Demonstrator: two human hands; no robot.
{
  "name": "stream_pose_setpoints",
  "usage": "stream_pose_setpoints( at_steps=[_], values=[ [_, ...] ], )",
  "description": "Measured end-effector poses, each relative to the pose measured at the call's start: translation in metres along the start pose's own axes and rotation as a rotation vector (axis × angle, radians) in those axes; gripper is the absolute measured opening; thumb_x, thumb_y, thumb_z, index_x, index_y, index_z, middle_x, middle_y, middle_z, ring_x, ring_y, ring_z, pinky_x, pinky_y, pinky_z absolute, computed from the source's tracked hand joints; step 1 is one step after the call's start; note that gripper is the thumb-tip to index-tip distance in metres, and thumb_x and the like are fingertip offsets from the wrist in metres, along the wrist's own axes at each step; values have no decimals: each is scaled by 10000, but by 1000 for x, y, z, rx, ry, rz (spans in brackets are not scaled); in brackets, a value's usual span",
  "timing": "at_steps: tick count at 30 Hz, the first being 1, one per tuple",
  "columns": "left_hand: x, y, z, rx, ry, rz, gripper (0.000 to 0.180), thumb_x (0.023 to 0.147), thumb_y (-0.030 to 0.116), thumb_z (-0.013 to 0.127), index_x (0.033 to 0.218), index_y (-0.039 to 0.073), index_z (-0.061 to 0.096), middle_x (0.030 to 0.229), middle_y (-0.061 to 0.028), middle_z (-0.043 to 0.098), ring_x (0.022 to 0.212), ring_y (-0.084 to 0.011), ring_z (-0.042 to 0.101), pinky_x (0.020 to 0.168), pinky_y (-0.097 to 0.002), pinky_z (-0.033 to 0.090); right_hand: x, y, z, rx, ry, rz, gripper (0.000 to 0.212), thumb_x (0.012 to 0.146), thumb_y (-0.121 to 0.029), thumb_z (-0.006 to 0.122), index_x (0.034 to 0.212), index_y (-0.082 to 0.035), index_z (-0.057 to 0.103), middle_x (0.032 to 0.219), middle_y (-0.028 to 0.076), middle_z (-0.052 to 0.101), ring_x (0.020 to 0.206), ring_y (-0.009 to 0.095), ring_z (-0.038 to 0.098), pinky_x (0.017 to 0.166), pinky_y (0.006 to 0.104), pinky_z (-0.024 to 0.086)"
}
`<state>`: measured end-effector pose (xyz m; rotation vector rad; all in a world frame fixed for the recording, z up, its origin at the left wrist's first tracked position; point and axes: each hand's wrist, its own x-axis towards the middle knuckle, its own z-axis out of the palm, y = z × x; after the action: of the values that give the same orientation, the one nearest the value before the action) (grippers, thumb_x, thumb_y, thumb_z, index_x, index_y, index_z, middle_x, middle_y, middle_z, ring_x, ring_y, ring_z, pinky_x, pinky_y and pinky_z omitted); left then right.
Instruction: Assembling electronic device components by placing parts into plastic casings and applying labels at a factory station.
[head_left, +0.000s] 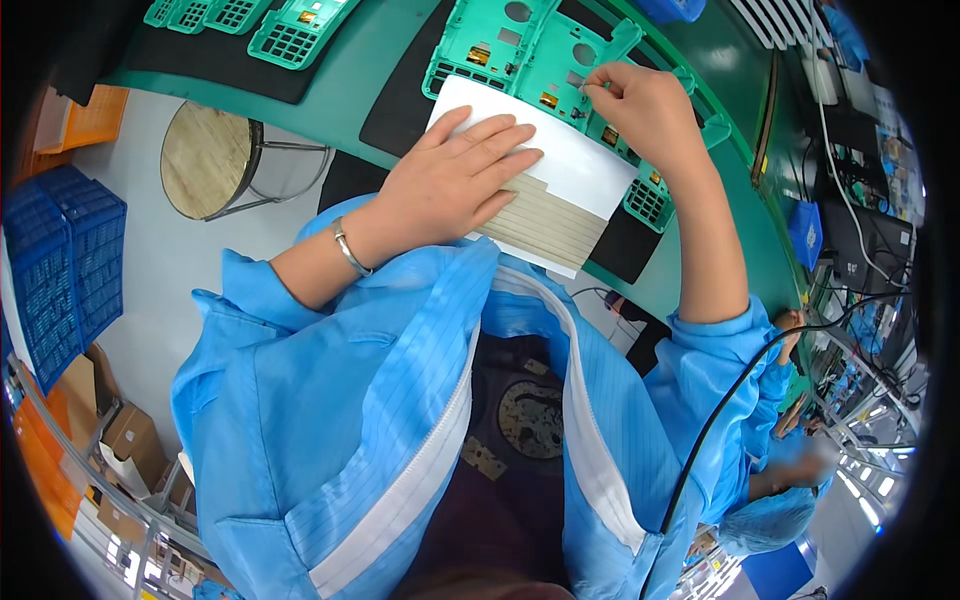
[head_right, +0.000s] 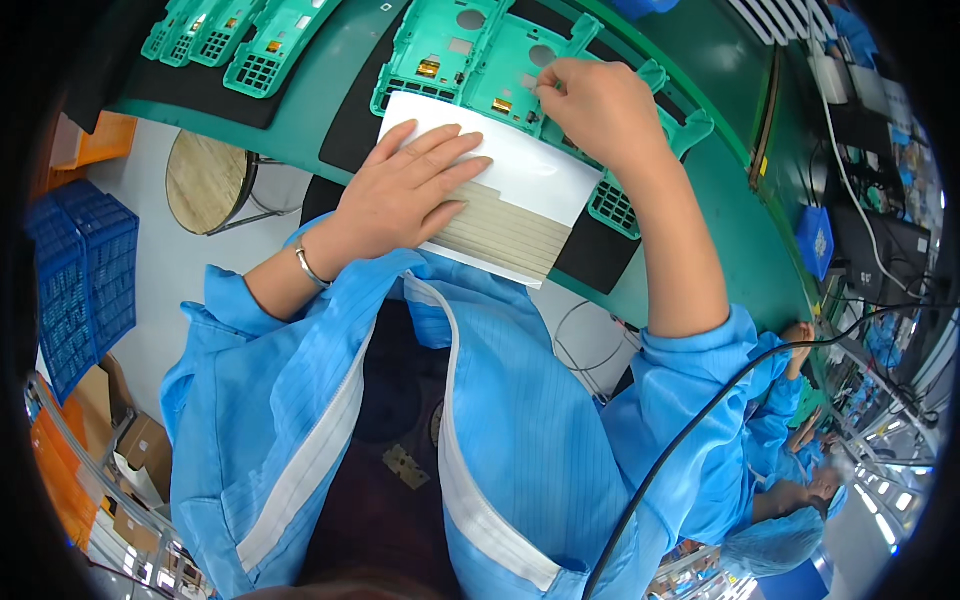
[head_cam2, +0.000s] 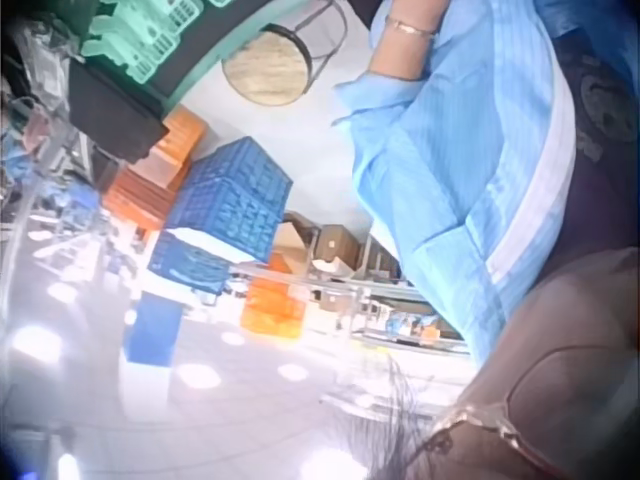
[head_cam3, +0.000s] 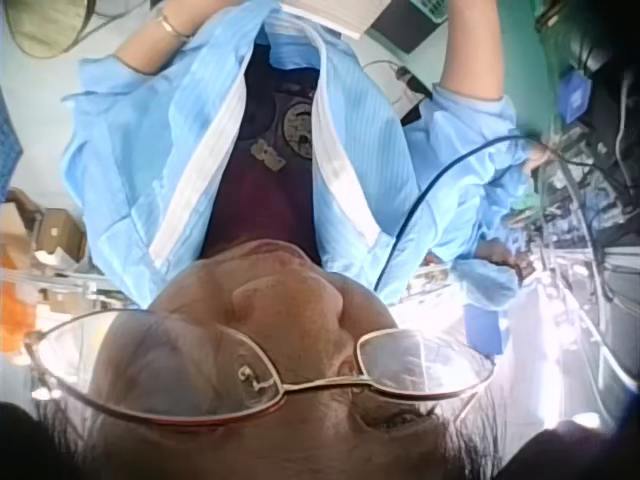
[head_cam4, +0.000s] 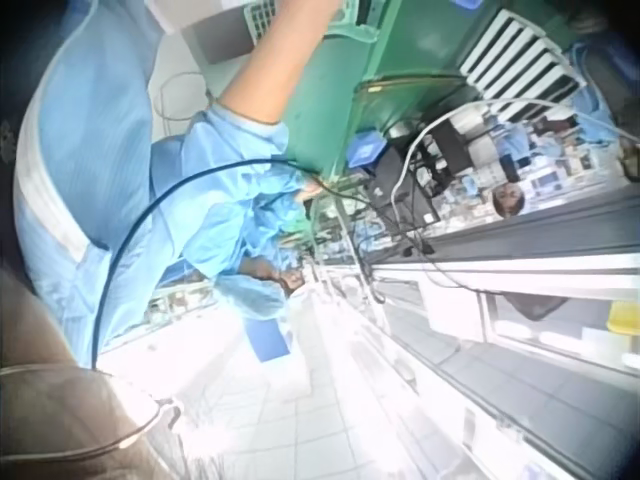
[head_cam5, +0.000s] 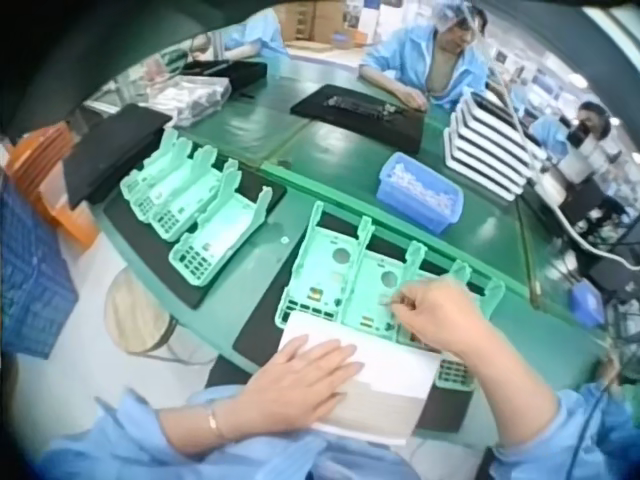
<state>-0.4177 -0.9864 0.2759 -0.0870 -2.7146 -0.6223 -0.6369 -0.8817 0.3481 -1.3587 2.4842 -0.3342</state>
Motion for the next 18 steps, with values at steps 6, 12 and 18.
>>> stream_pose_setpoints(
  at_steps=[6,12,18],
  values=[
    [-1,-4,4,-2,58,13,502,800,254,634,1282,165,526,1349,-29,488,1266,-187,433,1077,-412,269,18,-3,2,-158,-36,-53,163,813,-225,617,851,-76,673,628,68,619,557,207,570,538,340,444],
    [-2,-6,6,7,97,17,493,794,258,636,1269,160,541,1339,-31,499,1254,-184,445,1078,-409,267,22,-5,4,-208,-9,-105,162,807,-226,624,841,-75,671,626,83,620,562,231,581,541,356,448],
    [-1,-6,8,13,106,30,490,797,259,634,1266,150,544,1337,-35,502,1253,-185,446,1081,-407,261,23,-4,5,-234,13,-143,160,805,-231,627,840,-81,670,623,85,621,560,246,585,542,365,454]
  ],
)
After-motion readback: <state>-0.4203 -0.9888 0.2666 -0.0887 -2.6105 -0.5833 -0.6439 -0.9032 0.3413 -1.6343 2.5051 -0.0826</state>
